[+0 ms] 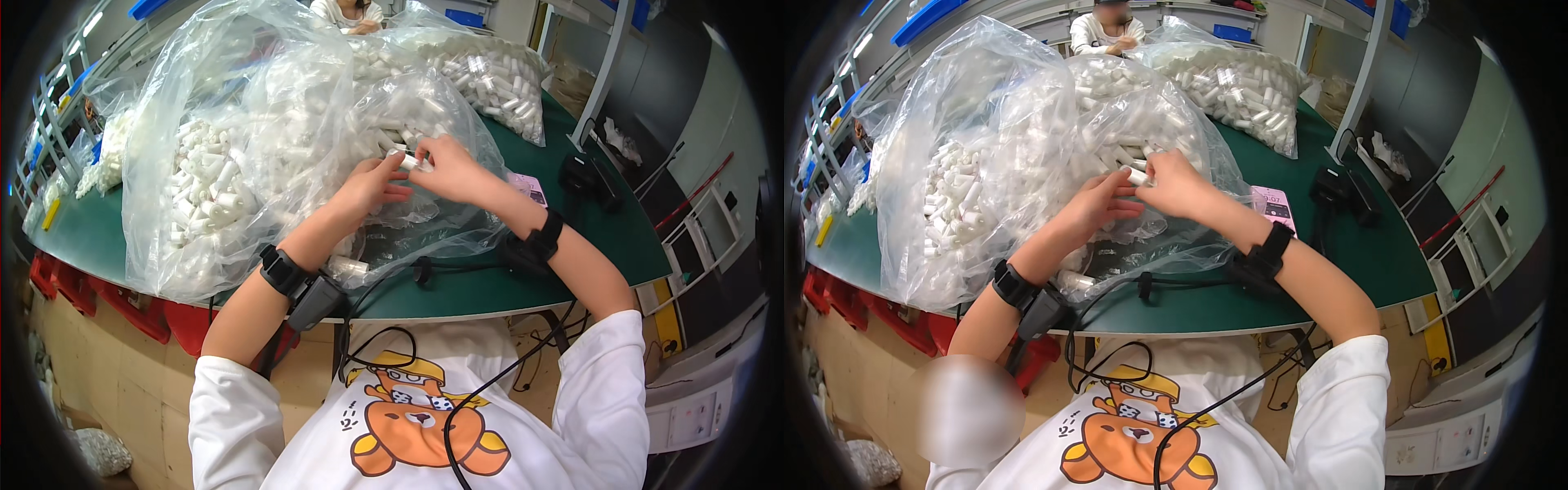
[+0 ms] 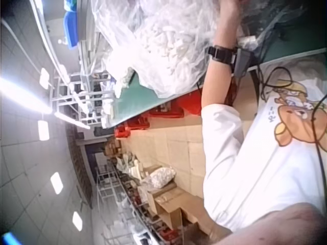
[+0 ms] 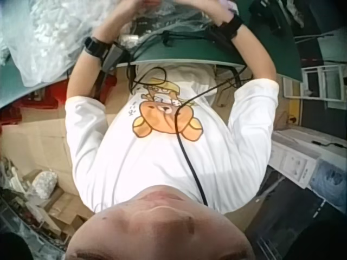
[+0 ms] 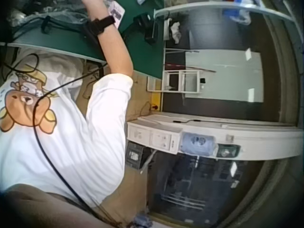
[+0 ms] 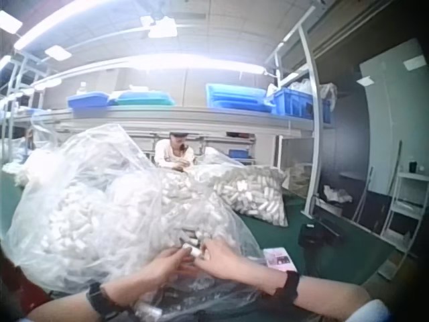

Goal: The person repeatedly picks up small white cylindrical objects from a large plastic bag on a green table. They hold two pieces, align them, and press them together to form a single capsule-like unit before placing it back into the bag. This process is repeated continuously.

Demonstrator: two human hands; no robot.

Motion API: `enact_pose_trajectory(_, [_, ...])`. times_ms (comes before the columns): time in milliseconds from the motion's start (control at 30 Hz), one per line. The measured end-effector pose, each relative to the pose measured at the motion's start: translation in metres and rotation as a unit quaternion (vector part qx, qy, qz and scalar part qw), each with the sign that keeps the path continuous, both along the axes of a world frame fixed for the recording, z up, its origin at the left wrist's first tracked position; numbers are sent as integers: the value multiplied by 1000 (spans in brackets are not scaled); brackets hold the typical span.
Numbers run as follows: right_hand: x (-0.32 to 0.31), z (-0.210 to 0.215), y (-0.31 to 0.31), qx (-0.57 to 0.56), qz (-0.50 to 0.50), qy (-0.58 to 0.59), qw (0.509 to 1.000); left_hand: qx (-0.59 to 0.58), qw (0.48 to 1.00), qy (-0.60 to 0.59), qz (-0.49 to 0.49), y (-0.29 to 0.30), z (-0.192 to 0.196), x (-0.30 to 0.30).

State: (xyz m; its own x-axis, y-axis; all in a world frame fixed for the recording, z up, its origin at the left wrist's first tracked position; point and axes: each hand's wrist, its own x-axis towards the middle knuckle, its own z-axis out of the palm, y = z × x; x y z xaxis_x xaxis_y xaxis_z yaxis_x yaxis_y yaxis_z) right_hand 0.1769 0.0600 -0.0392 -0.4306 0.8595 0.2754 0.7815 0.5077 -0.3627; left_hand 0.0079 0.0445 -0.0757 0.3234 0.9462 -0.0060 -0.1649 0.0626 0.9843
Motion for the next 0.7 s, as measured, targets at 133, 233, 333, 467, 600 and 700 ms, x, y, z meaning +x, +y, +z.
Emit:
enact_pose_trajectory(133, [-6, -10, -22, -1, 111, 105, 988, -9, 998, -57, -31, -1, -3, 1])
enact_pose_trajectory(233, [0, 1, -39, -133, 144, 199, 960, -23, 996, -81, -19, 0, -4, -2])
enact_pose_trajectory(333, [23, 2, -32, -62, 117, 279, 951, -28, 996, -79, -16, -9, 6, 3])
enact_pose_trajectory(467, [80, 32, -31, 158, -110, 219, 957, -18, 999, -38, 19, -5, 0, 0])
enact_pose_trajectory(600, [143, 12, -31, 106, -247, -190, 944, -9, 1000, -24, 18, -6, 4, 4])
enact_pose_trajectory(700, [156, -1, -24, -95, -250, -252, 930, -28, 999, -20, 37, -9, 6, 6])
